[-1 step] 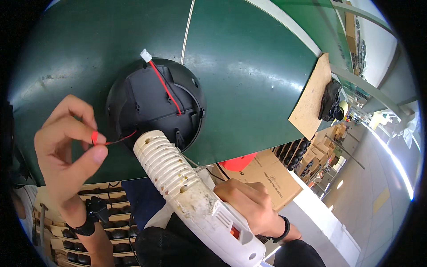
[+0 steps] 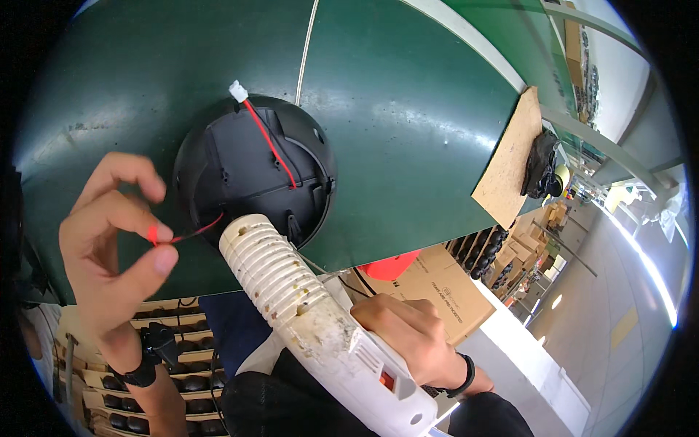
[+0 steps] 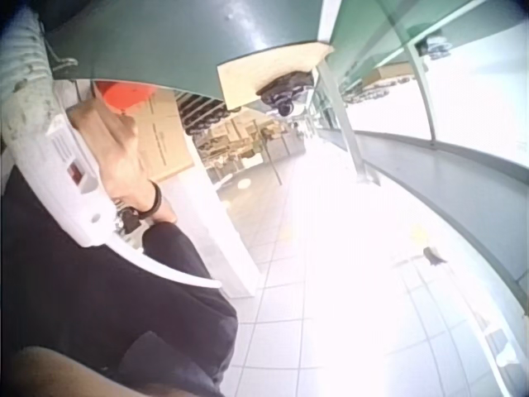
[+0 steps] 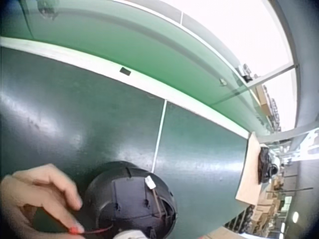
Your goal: Apply hot glue to secure wires and connectors inside black plastic housings on an assembly line.
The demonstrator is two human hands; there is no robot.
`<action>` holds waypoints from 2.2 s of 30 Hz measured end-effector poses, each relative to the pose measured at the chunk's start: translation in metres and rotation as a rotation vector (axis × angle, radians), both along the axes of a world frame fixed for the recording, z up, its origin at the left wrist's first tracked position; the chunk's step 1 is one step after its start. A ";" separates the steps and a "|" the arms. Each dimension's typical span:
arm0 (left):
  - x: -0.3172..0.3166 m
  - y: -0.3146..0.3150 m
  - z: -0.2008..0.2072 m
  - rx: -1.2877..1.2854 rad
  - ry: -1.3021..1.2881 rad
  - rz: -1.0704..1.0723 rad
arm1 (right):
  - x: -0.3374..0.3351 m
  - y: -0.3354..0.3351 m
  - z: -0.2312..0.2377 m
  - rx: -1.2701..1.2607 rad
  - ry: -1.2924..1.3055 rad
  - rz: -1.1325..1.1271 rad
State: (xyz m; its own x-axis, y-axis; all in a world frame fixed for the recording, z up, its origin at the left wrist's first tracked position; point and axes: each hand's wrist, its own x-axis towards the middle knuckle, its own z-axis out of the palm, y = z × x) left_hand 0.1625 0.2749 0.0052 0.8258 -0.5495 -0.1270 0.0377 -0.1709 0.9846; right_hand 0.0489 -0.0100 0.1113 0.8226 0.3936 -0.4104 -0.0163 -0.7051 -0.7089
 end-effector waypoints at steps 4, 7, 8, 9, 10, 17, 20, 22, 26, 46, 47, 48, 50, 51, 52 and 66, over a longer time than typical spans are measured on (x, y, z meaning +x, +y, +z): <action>-0.006 -0.010 -0.011 0.023 -0.107 -0.059 | -0.008 0.000 0.004 -0.013 -0.061 -0.109; -0.030 -0.033 -0.023 -0.037 -0.071 0.046 | -0.015 -0.009 0.011 -0.051 -0.099 -0.132; -0.042 -0.035 -0.020 -0.043 -0.077 0.035 | -0.016 -0.013 0.014 -0.070 -0.092 -0.128; -0.056 -0.033 -0.017 0.020 -0.068 0.107 | -0.019 -0.016 0.015 -0.070 -0.097 -0.137; -0.071 -0.031 -0.014 0.081 -0.060 0.178 | -0.022 -0.017 0.017 -0.088 -0.068 -0.151; -0.061 -0.020 0.007 -0.015 0.246 0.499 | -0.031 -0.022 0.008 -0.036 -0.076 -0.152; -0.023 -0.024 0.012 -0.048 0.127 0.331 | -0.029 -0.017 -0.002 -0.034 -0.121 -0.135; 0.000 -0.027 0.016 -0.022 -0.080 0.021 | -0.025 -0.011 -0.006 -0.057 -0.149 -0.105; 0.011 -0.059 0.008 -0.120 -0.070 0.085 | -0.028 -0.011 -0.015 -0.069 -0.192 -0.110; -0.012 -0.043 0.013 0.214 -0.052 0.353 | -0.024 -0.009 -0.007 -0.033 -0.117 -0.106; -0.012 -0.040 0.012 0.213 -0.064 0.345 | -0.024 -0.009 -0.005 -0.038 -0.117 -0.105; -0.012 -0.038 0.011 0.212 -0.077 0.338 | -0.024 -0.009 -0.003 -0.044 -0.112 -0.104; -0.014 -0.034 0.010 0.216 -0.091 0.334 | -0.024 -0.009 -0.001 -0.047 -0.107 -0.101; -0.015 -0.033 0.010 0.224 -0.106 0.330 | -0.024 -0.009 -0.001 -0.060 -0.119 -0.103; -0.017 -0.032 0.011 0.225 -0.106 0.332 | -0.024 -0.010 0.000 -0.073 -0.130 -0.105; -0.023 -0.033 0.005 0.128 -0.037 0.361 | -0.022 -0.009 0.013 -0.087 -0.082 -0.137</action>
State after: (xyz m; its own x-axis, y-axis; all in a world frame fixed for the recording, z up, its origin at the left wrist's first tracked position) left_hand 0.1399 0.2418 0.0103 0.9686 -0.2040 -0.1420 0.0825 -0.2748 0.9580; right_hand 0.0273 -0.0186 0.1245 0.8981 0.2414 -0.3676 -0.0612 -0.7592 -0.6480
